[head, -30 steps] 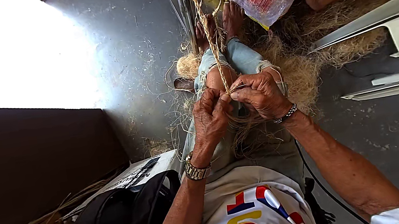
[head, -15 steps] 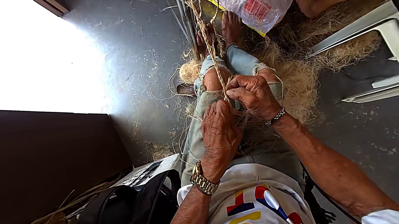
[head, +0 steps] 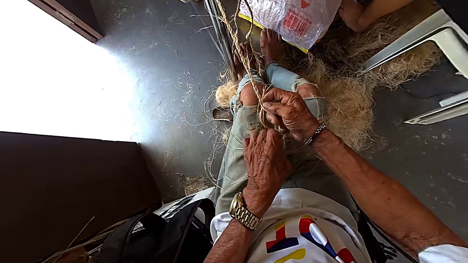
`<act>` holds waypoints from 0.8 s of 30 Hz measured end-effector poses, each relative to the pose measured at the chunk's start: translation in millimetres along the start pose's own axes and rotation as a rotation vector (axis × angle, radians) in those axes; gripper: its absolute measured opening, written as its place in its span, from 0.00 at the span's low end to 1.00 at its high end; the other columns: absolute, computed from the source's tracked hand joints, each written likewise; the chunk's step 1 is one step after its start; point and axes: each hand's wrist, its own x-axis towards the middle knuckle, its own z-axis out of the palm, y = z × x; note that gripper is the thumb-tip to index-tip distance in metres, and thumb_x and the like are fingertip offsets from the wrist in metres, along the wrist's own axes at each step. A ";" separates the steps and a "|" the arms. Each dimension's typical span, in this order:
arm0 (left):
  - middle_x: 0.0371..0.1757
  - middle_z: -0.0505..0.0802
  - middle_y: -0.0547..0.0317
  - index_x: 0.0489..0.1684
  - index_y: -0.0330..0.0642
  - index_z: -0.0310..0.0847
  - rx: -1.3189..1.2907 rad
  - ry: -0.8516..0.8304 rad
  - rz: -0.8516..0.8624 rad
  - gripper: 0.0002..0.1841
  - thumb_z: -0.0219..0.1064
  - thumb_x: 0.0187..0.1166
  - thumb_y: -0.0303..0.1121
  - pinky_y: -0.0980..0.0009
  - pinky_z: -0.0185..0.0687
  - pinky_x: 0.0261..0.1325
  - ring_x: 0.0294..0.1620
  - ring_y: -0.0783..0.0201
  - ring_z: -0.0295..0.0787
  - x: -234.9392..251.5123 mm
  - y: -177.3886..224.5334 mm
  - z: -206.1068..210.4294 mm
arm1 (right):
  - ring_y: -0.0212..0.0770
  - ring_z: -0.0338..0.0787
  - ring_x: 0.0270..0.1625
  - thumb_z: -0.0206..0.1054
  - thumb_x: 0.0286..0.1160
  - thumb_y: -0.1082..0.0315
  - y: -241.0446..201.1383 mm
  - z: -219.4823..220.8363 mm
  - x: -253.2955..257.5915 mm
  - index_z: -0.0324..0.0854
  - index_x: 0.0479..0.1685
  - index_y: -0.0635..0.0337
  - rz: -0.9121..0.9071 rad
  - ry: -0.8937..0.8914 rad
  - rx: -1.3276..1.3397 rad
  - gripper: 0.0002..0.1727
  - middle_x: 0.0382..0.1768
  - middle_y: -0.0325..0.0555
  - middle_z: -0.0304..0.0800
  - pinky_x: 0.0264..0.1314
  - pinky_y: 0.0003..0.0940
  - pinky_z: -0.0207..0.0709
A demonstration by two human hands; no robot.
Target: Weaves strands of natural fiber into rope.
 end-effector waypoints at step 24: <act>0.69 0.88 0.45 0.69 0.41 0.84 0.043 -0.276 -0.223 0.32 0.69 0.74 0.58 0.50 0.83 0.67 0.70 0.52 0.84 -90.0 -92.3 -186.0 | 0.22 0.60 0.13 0.58 0.82 0.76 -20.0 -17.1 8.2 0.79 0.37 0.57 -0.098 -0.058 0.246 0.08 0.16 0.29 0.68 0.15 0.18 0.57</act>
